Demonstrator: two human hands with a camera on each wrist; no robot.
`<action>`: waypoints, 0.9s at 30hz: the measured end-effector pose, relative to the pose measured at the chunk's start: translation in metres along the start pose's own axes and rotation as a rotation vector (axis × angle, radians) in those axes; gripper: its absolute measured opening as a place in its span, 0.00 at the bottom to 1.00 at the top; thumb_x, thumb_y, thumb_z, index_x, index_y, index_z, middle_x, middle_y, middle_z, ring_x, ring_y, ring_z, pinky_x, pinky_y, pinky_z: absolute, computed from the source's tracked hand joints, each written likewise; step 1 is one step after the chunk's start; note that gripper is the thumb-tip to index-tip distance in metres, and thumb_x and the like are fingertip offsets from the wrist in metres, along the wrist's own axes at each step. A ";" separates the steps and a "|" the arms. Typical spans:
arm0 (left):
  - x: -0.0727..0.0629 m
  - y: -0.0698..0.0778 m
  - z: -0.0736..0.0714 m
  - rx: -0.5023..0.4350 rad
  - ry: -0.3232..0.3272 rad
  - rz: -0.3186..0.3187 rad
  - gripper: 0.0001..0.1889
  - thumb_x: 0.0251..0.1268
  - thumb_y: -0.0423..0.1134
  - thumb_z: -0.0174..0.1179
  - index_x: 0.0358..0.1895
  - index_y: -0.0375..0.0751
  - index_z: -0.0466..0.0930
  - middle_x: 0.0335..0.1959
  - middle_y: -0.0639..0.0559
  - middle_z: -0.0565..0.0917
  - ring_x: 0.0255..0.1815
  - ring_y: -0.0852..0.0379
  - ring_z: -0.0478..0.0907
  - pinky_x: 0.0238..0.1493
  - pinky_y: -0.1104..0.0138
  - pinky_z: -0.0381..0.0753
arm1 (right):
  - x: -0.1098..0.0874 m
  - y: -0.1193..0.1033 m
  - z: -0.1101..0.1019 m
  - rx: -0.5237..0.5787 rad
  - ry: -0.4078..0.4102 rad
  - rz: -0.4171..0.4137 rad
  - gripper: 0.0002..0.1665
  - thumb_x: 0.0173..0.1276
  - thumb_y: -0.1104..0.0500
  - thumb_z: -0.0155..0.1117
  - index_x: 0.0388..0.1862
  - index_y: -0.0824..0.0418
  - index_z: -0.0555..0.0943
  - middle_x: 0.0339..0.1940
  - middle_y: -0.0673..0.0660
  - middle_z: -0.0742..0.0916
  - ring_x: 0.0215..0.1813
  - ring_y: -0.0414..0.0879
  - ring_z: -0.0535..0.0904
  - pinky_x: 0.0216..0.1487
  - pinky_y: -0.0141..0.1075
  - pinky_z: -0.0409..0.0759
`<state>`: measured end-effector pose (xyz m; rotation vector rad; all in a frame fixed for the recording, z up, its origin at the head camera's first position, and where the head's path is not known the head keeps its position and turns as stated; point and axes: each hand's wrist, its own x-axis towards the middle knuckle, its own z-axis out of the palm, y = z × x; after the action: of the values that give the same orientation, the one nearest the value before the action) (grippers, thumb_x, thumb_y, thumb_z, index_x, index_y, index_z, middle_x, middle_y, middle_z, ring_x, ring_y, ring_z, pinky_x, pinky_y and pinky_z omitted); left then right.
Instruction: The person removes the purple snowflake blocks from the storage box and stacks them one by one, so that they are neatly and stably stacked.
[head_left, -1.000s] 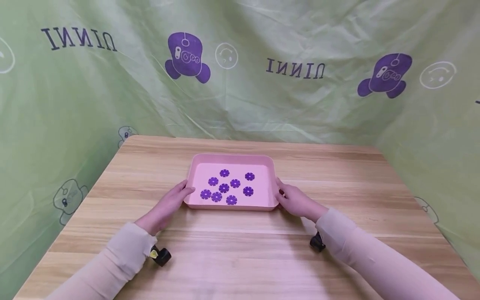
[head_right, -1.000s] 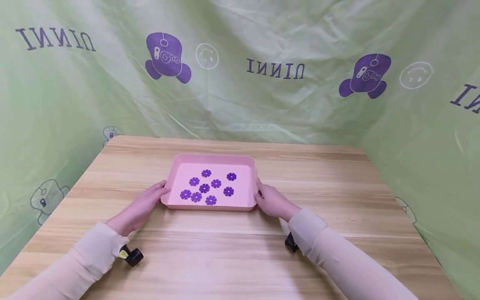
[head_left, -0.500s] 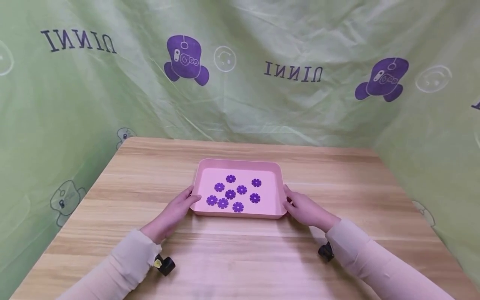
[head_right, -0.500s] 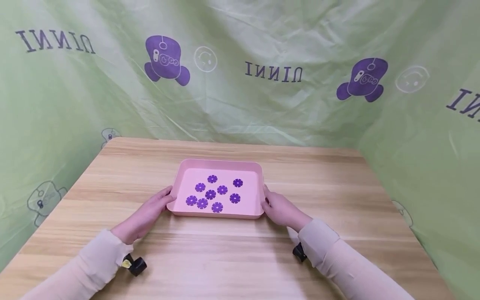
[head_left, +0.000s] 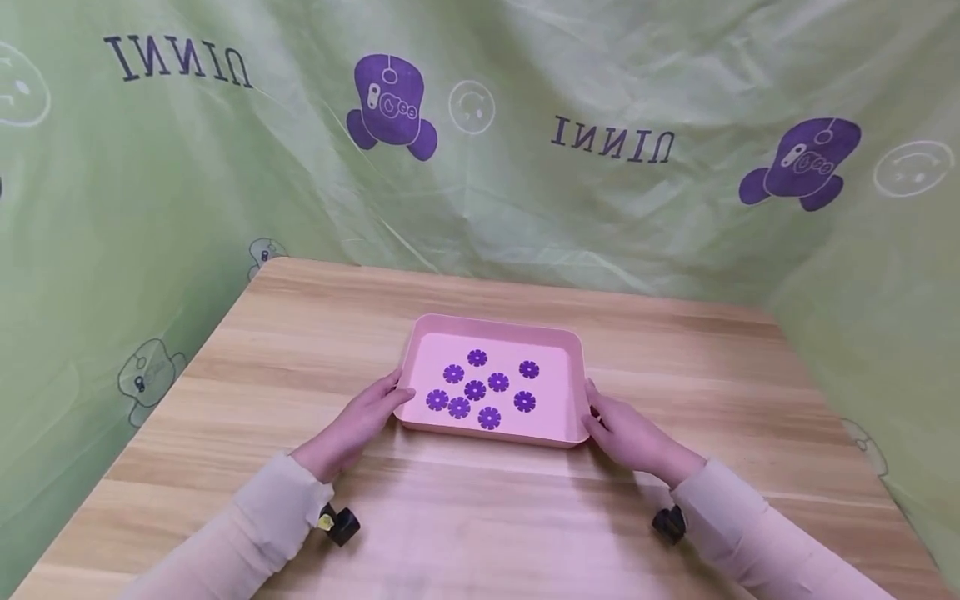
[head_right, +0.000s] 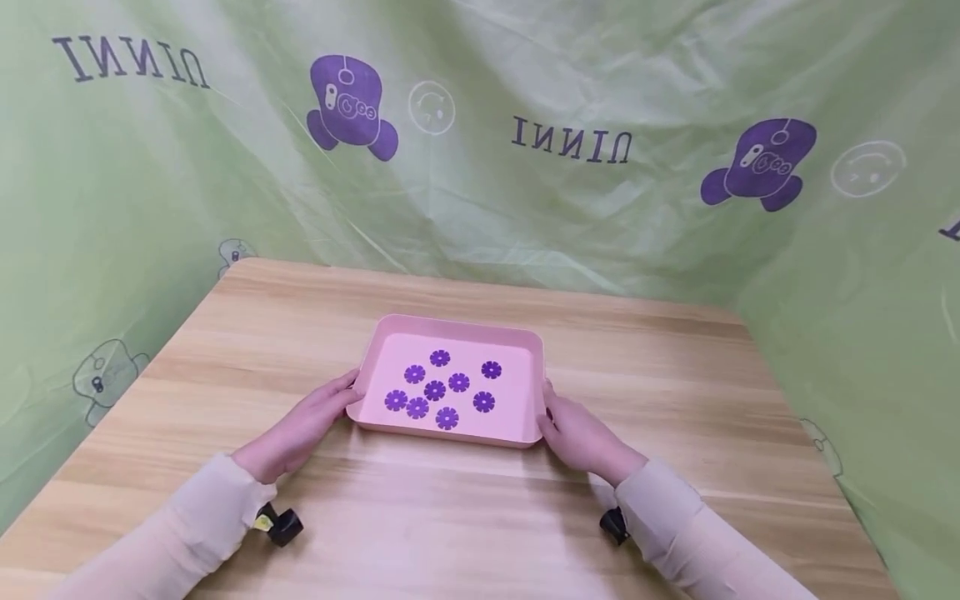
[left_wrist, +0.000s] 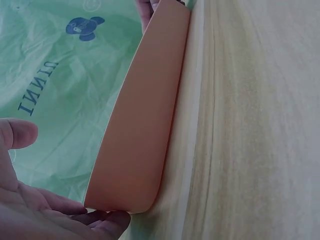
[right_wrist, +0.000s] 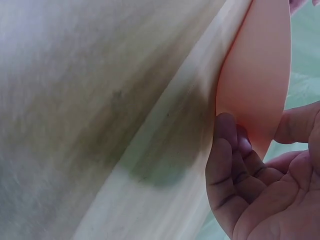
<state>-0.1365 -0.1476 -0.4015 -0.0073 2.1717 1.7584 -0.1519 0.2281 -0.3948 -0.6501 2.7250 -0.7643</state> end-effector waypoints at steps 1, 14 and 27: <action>0.000 0.001 0.001 0.003 -0.002 0.000 0.36 0.84 0.42 0.46 0.81 0.27 0.42 0.83 0.33 0.42 0.83 0.36 0.37 0.80 0.46 0.39 | -0.002 0.000 0.000 -0.002 0.006 -0.002 0.35 0.81 0.65 0.53 0.75 0.85 0.53 0.71 0.79 0.72 0.70 0.67 0.72 0.71 0.61 0.68; -0.009 0.003 0.002 0.019 -0.033 0.018 0.35 0.84 0.40 0.46 0.82 0.28 0.41 0.84 0.36 0.41 0.83 0.39 0.36 0.81 0.50 0.36 | -0.008 0.002 -0.007 -0.009 -0.017 0.023 0.35 0.83 0.64 0.48 0.77 0.82 0.51 0.75 0.78 0.65 0.75 0.69 0.65 0.74 0.61 0.63; -0.004 0.005 0.006 -0.001 -0.068 0.002 0.35 0.84 0.40 0.45 0.82 0.29 0.40 0.84 0.38 0.40 0.84 0.40 0.35 0.81 0.50 0.36 | -0.010 0.005 -0.012 -0.030 -0.065 0.054 0.36 0.83 0.63 0.48 0.78 0.81 0.49 0.77 0.77 0.62 0.77 0.67 0.62 0.76 0.59 0.60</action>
<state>-0.1323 -0.1412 -0.3963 0.0536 2.1239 1.7355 -0.1486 0.2420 -0.3866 -0.5949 2.6878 -0.6787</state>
